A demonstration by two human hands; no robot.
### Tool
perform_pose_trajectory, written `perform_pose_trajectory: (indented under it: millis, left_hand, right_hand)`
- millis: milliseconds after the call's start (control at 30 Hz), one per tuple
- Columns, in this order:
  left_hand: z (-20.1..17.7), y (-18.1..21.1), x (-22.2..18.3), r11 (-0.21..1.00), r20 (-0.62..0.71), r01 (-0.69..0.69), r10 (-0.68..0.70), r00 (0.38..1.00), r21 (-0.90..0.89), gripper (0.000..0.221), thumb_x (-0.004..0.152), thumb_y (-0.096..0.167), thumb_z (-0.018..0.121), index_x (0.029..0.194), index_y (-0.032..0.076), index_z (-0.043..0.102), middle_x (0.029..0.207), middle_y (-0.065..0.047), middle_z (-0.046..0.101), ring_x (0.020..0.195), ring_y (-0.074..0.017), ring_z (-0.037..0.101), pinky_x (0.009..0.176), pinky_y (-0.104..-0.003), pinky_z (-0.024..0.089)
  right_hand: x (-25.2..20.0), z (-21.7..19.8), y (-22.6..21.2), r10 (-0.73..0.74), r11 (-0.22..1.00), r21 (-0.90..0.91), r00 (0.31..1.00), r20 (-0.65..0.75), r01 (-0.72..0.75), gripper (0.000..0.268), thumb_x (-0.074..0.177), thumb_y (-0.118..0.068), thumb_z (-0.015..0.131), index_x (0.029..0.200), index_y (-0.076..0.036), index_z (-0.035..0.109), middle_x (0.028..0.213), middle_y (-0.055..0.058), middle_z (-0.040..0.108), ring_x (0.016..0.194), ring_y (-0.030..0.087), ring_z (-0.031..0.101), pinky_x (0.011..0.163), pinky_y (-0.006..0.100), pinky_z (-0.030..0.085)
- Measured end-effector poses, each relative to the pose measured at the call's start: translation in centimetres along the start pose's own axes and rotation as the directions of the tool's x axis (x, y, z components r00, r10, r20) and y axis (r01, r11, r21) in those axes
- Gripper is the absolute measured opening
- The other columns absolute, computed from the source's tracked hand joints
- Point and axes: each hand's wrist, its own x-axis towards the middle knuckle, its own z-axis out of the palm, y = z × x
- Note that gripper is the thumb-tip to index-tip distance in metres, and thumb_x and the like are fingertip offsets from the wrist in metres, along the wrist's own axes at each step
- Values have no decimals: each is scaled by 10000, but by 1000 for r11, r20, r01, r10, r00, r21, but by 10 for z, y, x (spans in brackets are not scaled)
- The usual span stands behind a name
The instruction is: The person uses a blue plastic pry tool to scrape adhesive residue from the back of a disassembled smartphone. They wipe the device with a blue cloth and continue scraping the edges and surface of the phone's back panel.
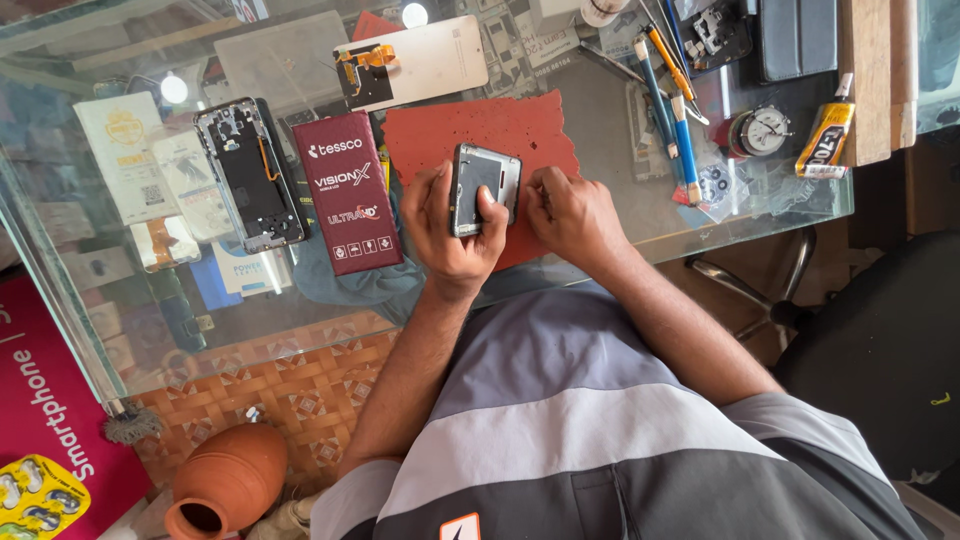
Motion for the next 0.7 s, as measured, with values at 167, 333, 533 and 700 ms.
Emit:
perform_pose_trajectory:
  millis: [167, 333, 533, 700]
  left_hand:
    - [1, 0, -5, 1000, 10, -31, 31, 999, -3, 428, 1012, 56, 684, 1359, -119, 506, 1279, -231, 480, 1134, -321, 617, 935, -403, 602]
    - [-6, 6, 5, 1000, 20, 1, -1, 1000, -30, 420, 1027, 82, 674, 1356, -123, 510, 1266, -245, 485, 1109, -321, 637, 937, -389, 610]
    - [-30, 0, 4, 851, 109, 480, -467, 877, -214, 199, 1033, 45, 666, 1205, -49, 634, 1078, -150, 627, 874, -178, 615, 747, -280, 521]
    - [-24, -14, -18, 332, 215, 622, -738, 640, -709, 405, 962, -6, 640, 1285, 6, 395, 1205, -62, 557, 1071, -153, 640, 911, -362, 594]
  right_hand:
    - [-22, -3, -10, 40, 998, 47, 989, 141, -47, 94, 929, -90, 696, 955, -44, 618, 717, 128, 681, 648, 354, 683, 577, 465, 537]
    - [-29, -14, -11, 75, 982, 168, 994, 84, -88, 119, 912, -96, 718, 972, -35, 636, 701, 107, 677, 628, 258, 714, 572, 373, 560]
    - [-15, -29, -3, 241, 922, 318, 970, -31, -218, 115, 993, -68, 692, 1042, 15, 630, 738, 53, 670, 618, 76, 623, 566, 253, 509]
    - [-5, -30, -2, 289, 885, 384, 957, -7, -264, 112, 1005, -55, 683, 1035, 29, 616, 701, 43, 632, 593, 31, 545, 526, 234, 443]
